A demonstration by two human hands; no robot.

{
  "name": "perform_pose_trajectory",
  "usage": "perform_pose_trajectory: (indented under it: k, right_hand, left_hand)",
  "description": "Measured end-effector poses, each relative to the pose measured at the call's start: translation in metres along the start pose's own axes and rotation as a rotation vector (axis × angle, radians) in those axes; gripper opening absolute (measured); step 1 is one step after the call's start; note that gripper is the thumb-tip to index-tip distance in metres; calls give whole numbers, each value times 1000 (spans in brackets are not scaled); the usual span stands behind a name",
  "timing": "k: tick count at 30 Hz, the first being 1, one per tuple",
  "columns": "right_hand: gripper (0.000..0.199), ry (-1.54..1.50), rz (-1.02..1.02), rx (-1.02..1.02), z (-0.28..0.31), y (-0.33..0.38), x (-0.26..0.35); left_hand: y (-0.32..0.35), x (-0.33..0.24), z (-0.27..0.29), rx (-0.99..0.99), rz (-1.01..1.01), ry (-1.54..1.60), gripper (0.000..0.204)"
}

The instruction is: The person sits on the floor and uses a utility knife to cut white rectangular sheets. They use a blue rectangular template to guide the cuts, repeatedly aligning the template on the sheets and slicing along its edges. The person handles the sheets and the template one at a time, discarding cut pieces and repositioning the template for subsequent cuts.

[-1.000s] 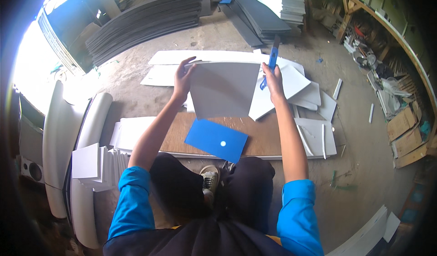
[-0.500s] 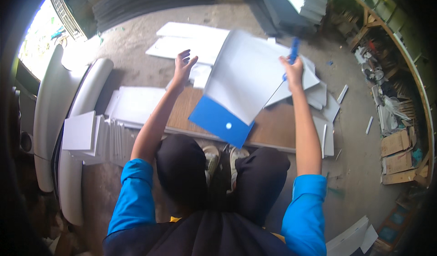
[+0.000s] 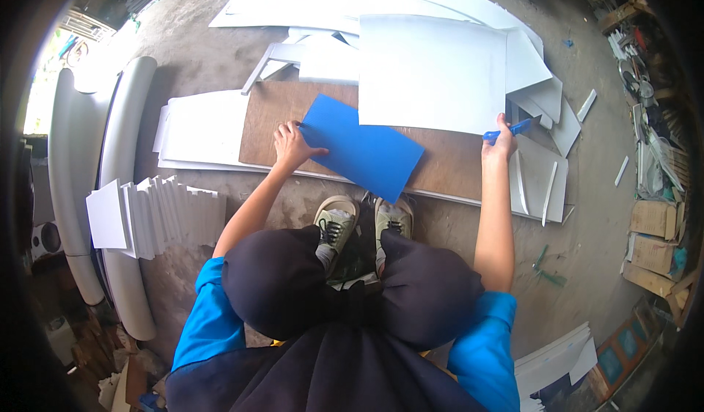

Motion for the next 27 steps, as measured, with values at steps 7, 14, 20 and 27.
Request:
perform_pose_trajectory:
  k: [7, 14, 20, 27]
  right_hand:
    - [21, -4, -96, -111, 1, -1, -39]
    - [21, 0, -108, -103, -8, 3, -44]
    - [21, 4, -237, -110, -15, 37, -105]
    - [22, 620, -161, 236, -6, 92, -146]
  left_hand:
    - [-25, 23, -17, 241, 17, 50, 104]
    - [-19, 85, 53, 352, 101, 1105, 50]
    - [-13, 203, 150, -400, 338, 1685, 32]
    - [-34, 154, 104, -278, 285, 1951, 23]
Point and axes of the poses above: each hand's wrist, its own y-axis away from the middle knuckle, its own z-axis out of the back of the hand, x = y × z, the point moved 6 cm from there along -y, towards the middle knuckle, and after that the axes turned 10 degrees about -y, right-handed, at the moved point
